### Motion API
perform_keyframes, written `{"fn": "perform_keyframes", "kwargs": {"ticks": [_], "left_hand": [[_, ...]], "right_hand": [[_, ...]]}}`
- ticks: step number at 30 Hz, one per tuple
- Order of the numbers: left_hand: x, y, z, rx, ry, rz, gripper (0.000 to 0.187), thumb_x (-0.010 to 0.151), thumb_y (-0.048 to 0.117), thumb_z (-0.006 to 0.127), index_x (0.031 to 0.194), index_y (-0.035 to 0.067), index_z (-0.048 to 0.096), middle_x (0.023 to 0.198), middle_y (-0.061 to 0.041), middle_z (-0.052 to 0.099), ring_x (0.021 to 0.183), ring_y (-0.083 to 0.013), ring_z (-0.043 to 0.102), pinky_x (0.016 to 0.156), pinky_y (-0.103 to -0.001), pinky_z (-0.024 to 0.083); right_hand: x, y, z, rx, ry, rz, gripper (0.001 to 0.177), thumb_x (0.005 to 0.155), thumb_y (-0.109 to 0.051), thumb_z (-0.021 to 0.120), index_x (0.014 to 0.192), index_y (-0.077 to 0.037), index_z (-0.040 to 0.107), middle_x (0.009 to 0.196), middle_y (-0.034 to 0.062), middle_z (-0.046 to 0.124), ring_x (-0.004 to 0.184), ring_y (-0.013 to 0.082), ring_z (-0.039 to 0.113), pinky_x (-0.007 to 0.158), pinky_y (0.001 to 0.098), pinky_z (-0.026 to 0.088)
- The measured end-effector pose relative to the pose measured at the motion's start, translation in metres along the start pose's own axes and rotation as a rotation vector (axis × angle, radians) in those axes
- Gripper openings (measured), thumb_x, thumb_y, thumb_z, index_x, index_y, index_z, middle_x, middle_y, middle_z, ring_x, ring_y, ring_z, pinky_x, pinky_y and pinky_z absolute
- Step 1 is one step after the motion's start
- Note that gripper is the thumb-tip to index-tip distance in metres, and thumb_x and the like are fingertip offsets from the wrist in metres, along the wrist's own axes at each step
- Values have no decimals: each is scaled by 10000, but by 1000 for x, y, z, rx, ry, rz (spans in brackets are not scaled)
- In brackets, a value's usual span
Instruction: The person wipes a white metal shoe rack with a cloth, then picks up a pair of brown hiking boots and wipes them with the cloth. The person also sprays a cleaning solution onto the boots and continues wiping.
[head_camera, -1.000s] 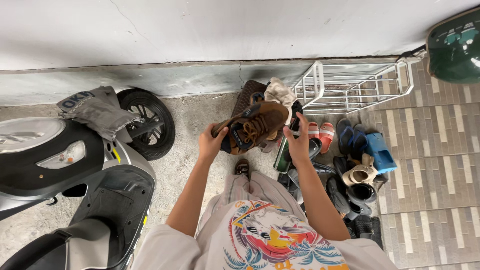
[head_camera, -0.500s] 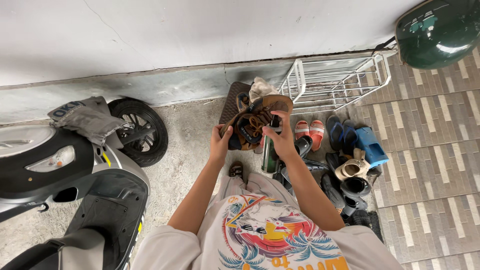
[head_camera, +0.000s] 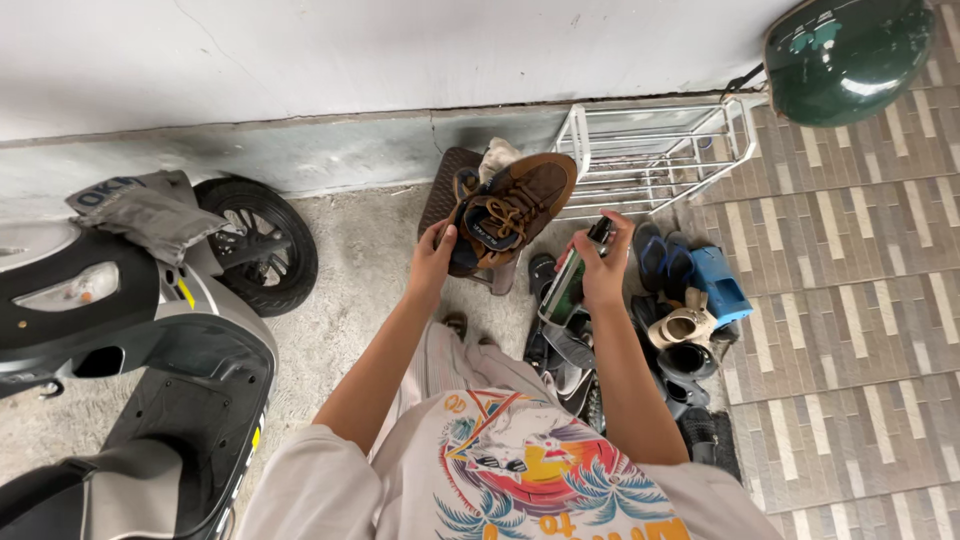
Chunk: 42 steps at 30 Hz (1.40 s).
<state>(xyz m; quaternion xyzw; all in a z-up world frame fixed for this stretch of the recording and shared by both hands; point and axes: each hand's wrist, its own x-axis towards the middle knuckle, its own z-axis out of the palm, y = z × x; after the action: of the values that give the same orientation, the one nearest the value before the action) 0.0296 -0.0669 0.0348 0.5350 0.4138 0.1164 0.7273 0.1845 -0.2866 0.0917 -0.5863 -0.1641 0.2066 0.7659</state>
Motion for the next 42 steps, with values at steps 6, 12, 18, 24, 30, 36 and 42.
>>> {"fn": "perform_keyframes", "kwargs": {"ticks": [6,12,18,24,30,36,42], "left_hand": [[27,-27,16,-287,2,-179,307,1004,339,570,1177,88,609,1115,-56,654,1016,-173,616,867,-354,497],[69,-36,0,-254,-105,-264,212,1013,272,592,1115,94,537,1048,-50,593,896,-157,563,743,-321,527],[85,3,-38,-153,-263,-162,336,931,149,719,1202,102,527,1084,-88,634,901,-148,594,707,-287,473],[99,38,-57,-31,-497,-181,681,859,35,759,1464,73,448,1331,-80,633,1124,-175,631,879,-290,525],[126,46,-63,64,-553,-98,669,869,51,772,1451,14,446,1322,-144,637,1223,-234,626,1010,-353,528],[148,52,-89,157,-699,38,708,829,-2,773,1454,30,443,1329,-121,629,1259,-211,594,1077,-344,453],[168,67,-110,433,-740,21,508,862,130,622,1364,55,616,1099,-126,692,1029,-241,631,936,-351,477]], "right_hand": [[-22,18,2,162,68,45,592,917,-48,667,1411,-177,368,929,106,593,619,234,644,540,413,563],[-27,49,36,-197,67,-117,524,1027,38,709,1447,-98,427,1062,151,619,808,258,644,757,405,536],[-24,58,106,29,-46,148,582,899,-39,700,1382,-164,399,860,121,598,630,219,652,563,362,560],[-22,70,152,-231,84,108,517,926,-43,724,1356,-118,447,1039,94,600,806,156,644,708,332,563],[-18,88,183,-441,202,-137,562,881,-17,761,1361,-65,474,1298,91,566,1209,207,546,1049,347,416],[-23,90,200,-563,351,-167,535,883,1,785,1331,-56,499,1302,124,569,1154,241,576,1036,346,442],[-24,84,201,-295,426,1,607,862,0,741,1395,-102,469,1178,82,591,1013,155,607,901,300,514]]}}
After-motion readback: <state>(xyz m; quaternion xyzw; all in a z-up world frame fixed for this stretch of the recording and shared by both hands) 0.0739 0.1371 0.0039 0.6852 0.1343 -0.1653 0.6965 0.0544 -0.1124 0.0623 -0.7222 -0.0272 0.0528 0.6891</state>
